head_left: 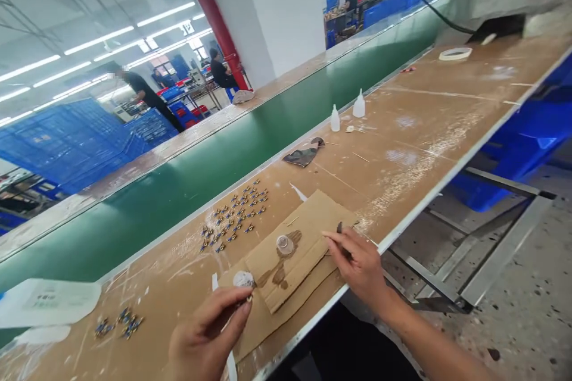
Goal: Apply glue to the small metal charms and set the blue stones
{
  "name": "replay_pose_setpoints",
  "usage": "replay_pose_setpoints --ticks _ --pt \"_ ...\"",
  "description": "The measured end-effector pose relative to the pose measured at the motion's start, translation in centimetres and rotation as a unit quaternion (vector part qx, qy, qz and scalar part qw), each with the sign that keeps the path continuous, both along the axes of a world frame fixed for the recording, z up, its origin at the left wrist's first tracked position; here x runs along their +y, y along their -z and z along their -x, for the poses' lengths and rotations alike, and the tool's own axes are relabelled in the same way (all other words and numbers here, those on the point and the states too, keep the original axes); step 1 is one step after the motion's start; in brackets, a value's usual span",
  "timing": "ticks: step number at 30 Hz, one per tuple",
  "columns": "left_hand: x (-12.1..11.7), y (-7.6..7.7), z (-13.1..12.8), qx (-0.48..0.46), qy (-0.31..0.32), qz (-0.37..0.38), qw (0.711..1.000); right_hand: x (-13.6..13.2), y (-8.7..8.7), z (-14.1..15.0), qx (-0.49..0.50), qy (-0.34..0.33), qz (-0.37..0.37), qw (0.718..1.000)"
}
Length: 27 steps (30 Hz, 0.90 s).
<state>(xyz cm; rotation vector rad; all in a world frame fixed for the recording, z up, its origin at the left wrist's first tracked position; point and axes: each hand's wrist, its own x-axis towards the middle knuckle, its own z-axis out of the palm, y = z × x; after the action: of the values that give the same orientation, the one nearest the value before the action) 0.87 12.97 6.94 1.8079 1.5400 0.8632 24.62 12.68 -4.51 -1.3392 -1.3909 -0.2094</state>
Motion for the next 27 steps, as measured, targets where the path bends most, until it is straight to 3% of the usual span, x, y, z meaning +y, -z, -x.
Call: replay_pose_setpoints --ticks 3,12,27 --pt "2.2 -0.4 -2.0 0.022 0.036 0.038 0.998 0.0 0.0 0.0 0.023 -0.007 -0.008 1.000" --pt "6.3 0.2 -5.3 0.209 0.078 -0.005 0.975 0.2 0.7 -0.3 0.068 -0.020 -0.019 0.997" --pt "8.0 0.6 -7.6 0.317 0.144 -0.072 0.935 0.5 0.8 -0.9 0.064 -0.002 -0.008 0.998"
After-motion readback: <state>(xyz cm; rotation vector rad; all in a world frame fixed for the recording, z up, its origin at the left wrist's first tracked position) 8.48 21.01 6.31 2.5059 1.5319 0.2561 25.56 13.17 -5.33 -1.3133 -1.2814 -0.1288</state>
